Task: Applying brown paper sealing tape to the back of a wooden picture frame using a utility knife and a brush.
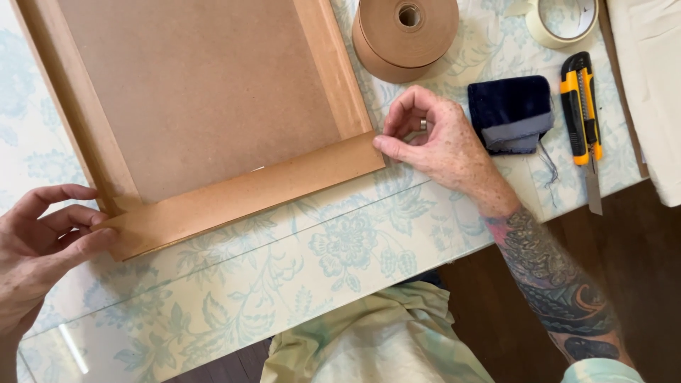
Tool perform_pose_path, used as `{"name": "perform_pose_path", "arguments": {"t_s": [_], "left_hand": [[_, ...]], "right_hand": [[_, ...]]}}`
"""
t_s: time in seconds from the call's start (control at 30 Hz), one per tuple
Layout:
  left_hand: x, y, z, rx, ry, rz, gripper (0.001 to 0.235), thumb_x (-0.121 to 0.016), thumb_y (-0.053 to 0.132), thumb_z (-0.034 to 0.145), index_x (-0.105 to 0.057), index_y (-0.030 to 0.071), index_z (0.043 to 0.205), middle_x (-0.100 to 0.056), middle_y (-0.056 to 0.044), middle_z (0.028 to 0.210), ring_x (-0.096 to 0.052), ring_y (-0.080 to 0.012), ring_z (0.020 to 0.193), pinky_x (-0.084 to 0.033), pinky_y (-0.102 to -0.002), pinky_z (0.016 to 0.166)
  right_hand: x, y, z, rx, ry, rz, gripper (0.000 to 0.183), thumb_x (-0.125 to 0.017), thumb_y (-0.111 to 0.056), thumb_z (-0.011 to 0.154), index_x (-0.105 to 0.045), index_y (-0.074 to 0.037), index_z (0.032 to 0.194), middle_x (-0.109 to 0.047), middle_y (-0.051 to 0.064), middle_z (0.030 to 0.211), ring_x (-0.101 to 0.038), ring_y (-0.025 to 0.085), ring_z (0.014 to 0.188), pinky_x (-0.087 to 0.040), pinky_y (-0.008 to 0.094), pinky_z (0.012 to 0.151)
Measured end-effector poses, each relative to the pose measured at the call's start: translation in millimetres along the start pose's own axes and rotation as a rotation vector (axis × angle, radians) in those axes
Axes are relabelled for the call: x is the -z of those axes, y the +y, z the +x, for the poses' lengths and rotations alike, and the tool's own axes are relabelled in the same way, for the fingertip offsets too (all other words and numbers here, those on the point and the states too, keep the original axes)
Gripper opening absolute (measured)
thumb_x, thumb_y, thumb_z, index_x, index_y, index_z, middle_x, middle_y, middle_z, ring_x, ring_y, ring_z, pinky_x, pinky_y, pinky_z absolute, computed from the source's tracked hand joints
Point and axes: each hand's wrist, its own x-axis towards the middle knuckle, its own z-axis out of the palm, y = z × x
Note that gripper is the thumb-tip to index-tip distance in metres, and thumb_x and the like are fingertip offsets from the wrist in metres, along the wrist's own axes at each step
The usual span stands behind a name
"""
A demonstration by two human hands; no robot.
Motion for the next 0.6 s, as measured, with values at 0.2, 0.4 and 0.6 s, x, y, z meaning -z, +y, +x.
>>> {"name": "perform_pose_path", "arguments": {"t_s": [0.2, 0.4, 0.6], "left_hand": [[1.2, -2.3, 1.8, 0.016, 0.01, -0.003, 0.056, -0.07, -0.009, 0.084, -0.055, 0.003, 0.137, -0.061, -0.013, 0.092, -0.06, -0.0194, 0.089, -0.052, -0.033, 0.091], [1.2, -0.2, 1.2, 0.007, -0.003, 0.008, 0.056, -0.07, -0.008, 0.084, -0.055, 0.002, 0.137, -0.061, -0.013, 0.092, -0.06, -0.0194, 0.089, -0.052, -0.032, 0.09], [3.7, -6.1, 1.2, -0.016, -0.015, -0.035, 0.057, -0.069, -0.007, 0.083, -0.055, 0.003, 0.137, -0.061, -0.013, 0.091, -0.061, -0.0193, 0.089, -0.054, -0.034, 0.092]], "right_hand": [[4.6, 4.2, -8.5, -0.028, 0.01, 0.151, 0.024, -0.078, 0.003, 0.09, -0.056, -0.006, 0.095, -0.064, 0.006, 0.092, -0.066, 0.012, 0.073, -0.064, 0.021, 0.067], [-2.0, 2.9, -9.1, -0.063, 0.005, 0.045, 0.026, -0.082, -0.003, 0.088, -0.058, -0.01, 0.096, -0.066, 0.001, 0.09, -0.066, 0.008, 0.081, -0.061, 0.017, 0.072], [0.7, -3.9, -13.2, -0.098, -0.031, 0.058, 0.031, -0.085, -0.001, 0.084, -0.058, -0.009, 0.096, -0.066, 0.003, 0.092, -0.068, 0.01, 0.086, -0.066, 0.019, 0.077]]}}
